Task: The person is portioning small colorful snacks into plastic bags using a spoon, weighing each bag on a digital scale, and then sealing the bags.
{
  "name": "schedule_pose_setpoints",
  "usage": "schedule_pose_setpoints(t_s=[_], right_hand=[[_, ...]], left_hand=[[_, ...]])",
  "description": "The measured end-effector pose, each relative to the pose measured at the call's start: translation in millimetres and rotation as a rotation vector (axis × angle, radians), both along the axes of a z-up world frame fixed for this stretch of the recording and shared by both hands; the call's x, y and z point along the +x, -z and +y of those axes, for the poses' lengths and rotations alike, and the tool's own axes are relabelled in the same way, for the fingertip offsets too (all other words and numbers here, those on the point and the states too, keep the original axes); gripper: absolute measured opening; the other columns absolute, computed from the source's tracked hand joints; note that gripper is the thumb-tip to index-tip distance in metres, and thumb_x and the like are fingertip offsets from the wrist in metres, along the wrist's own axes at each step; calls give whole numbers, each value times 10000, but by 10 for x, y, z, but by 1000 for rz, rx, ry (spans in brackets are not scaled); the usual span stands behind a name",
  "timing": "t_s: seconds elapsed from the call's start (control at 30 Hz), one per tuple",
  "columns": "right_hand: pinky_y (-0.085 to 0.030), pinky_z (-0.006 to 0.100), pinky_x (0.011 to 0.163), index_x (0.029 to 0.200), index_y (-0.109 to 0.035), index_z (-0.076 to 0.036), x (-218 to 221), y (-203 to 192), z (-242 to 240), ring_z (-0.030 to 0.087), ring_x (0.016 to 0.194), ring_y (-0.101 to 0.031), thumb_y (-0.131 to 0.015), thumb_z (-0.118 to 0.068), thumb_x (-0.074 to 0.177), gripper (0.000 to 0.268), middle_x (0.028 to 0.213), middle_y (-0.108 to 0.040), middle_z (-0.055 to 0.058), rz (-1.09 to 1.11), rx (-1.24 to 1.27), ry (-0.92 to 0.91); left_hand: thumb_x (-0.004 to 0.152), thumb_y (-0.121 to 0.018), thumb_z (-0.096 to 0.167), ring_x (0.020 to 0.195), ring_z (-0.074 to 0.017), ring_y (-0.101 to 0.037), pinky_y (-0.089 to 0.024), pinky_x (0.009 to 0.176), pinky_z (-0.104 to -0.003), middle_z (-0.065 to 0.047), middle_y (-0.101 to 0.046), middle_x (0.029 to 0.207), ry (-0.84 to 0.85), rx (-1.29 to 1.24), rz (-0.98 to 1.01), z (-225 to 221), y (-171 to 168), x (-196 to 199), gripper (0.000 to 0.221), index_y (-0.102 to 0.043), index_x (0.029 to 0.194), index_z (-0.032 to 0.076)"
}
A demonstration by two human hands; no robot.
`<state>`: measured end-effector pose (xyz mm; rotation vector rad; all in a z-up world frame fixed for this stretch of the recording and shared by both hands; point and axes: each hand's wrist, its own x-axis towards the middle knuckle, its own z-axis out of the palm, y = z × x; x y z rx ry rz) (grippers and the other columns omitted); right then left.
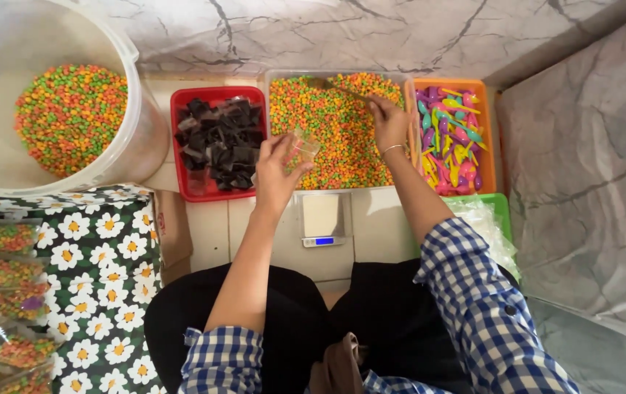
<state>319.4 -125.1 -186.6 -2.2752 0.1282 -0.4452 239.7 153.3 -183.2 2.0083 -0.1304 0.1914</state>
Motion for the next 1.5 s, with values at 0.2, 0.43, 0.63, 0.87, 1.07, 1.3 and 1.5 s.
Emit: schedule_pose_setpoints(t_s=[0.2,0.43,0.63,0.87,1.07,1.3,1.5], right_hand=[[-623,371,764,1108,-789,-179,-11,377,-110,249,846,-758,-674,-110,1003,171,835,-773,65,195,8,-52],[-623,332,673,1112,-757,-127,-162,904,-589,200,713,-737,-623,-114,1001,175,821,-744,105,452,278,-20],[-660,356,626,1149,-706,27,-273,1031,-847,246,698,-748,-676,-76,958,219,843,-697,185,661,525,89],[-637,288,567,1123,-718,0,-323,585,-1069,206,594,-727,-680,-78,942,201,726,-692,144,699,395,70],[-607,273,537,1090,-725,-2,-329,181,-1000,206,548,-710,-683,-69,933,176,689,-685,161,673,380,4],[-600,261,581,1090,-728,4,-320,-151,-636,191,587,-712,-681,-98,939,188,710,-703,152,662,327,-116],[-554,294,773,1053,-784,-163,-521,-1017,-20,150,702,-752,-649,-217,968,169,700,-749,-24,483,-195,-340]], left_hand=[[738,-863,575,1141,-345,-677,-517,1002,-481,-47,-596,1277,-10,124,29,20,225,81,775,-656,1371,178],[669,-903,508,1128,-301,-662,-450,1035,-467,-12,-598,1240,3,304,38,-35,174,20,723,-689,1293,212],[649,-924,439,1151,-233,-600,-384,1059,-440,30,-564,1253,55,505,17,-51,277,-10,681,-683,1248,222],[650,-934,339,1202,-253,-562,-352,1075,-479,-6,-559,1278,144,558,32,-98,278,-50,734,-656,1309,179],[647,-935,329,1209,-263,-558,-345,1084,-491,-18,-551,1303,170,582,33,-124,289,-66,789,-634,1356,156],[663,-925,352,1241,-309,-567,-339,1114,-520,-48,-535,1335,158,515,18,-155,179,-80,851,-588,1415,139],[725,-905,382,1198,-407,-613,-415,1077,-553,-138,-536,1323,120,401,-42,-154,-17,-103,852,-539,1436,87]])
